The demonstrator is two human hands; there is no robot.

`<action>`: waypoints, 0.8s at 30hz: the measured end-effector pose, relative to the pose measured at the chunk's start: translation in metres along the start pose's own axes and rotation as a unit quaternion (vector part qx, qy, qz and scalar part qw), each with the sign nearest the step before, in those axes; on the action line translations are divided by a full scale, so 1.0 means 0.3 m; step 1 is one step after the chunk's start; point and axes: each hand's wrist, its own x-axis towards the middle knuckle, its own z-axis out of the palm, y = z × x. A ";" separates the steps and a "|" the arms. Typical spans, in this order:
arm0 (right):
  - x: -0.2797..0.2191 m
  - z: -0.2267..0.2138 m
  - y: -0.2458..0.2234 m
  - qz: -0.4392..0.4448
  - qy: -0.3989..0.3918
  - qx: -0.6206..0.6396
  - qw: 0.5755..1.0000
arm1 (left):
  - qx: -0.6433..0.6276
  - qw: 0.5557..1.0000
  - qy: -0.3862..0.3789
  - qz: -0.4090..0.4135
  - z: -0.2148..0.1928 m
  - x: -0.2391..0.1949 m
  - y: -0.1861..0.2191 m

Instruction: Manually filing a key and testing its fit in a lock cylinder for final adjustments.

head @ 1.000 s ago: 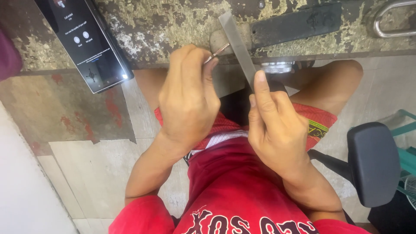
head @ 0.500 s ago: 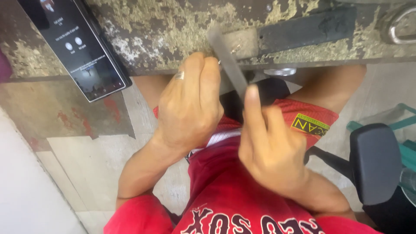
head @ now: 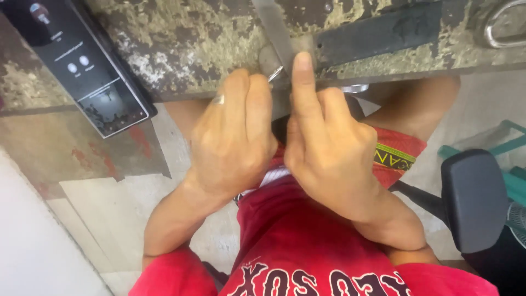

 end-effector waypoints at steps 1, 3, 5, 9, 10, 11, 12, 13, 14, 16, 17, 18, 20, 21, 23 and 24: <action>-0.027 -0.023 -0.010 -0.003 0.000 0.003 1.000 | 0.004 1.000 -0.001 -0.002 -0.001 0.000 -0.002; -0.080 -0.065 -0.025 -0.040 0.014 -0.056 0.998 | -0.036 0.999 0.017 -0.002 0.009 0.006 -0.006; -0.079 -0.067 -0.015 -0.066 0.030 -0.038 0.997 | -0.045 0.999 0.024 0.005 0.018 0.010 -0.016; -0.027 -0.004 0.000 -0.017 0.017 0.029 0.999 | -0.012 1.000 0.023 0.001 0.005 0.009 -0.007; -0.024 -0.019 -0.007 -0.024 0.023 0.030 0.999 | -0.003 1.000 0.029 -0.001 0.008 0.009 -0.009; -0.019 -0.033 -0.015 -0.043 0.033 0.013 0.998 | -0.016 0.999 0.029 0.005 0.011 0.010 -0.013; -0.029 -0.052 -0.028 -0.053 0.034 -0.005 0.998 | -0.036 0.999 0.022 0.012 0.014 0.003 -0.011; -0.075 -0.047 -0.031 -0.053 0.032 -0.003 0.998 | -0.036 0.999 0.019 0.011 0.009 -0.005 -0.009; -0.113 -0.036 -0.026 -0.057 0.032 0.004 0.998 | -0.039 0.999 0.027 0.009 0.016 -0.004 -0.009; -0.108 -0.025 -0.017 -0.055 0.020 0.016 0.998 | -0.048 0.999 0.023 0.005 0.021 -0.006 -0.008; -0.066 -0.026 -0.015 -0.048 0.016 -0.001 0.999 | -0.038 0.999 0.026 0.004 0.016 -0.008 -0.009; -0.008 -0.019 -0.001 -0.047 0.027 -0.025 0.998 | -0.022 0.999 0.045 0.006 0.020 0.003 -0.015; -0.021 -0.020 -0.011 -0.033 0.032 -0.008 0.999 | -0.010 0.999 0.042 0.008 0.015 -0.003 -0.002; -0.014 -0.016 -0.017 -0.019 0.034 0.012 0.999 | 0.002 0.999 0.035 0.009 0.012 -0.001 -0.006; -0.105 -0.031 -0.025 -0.034 0.040 0.020 0.998 | -0.012 0.999 0.041 0.009 0.014 -0.001 -0.008; -0.152 -0.036 -0.025 -0.049 0.042 0.029 0.997 | -0.028 0.999 0.044 0.007 0.019 -0.002 -0.007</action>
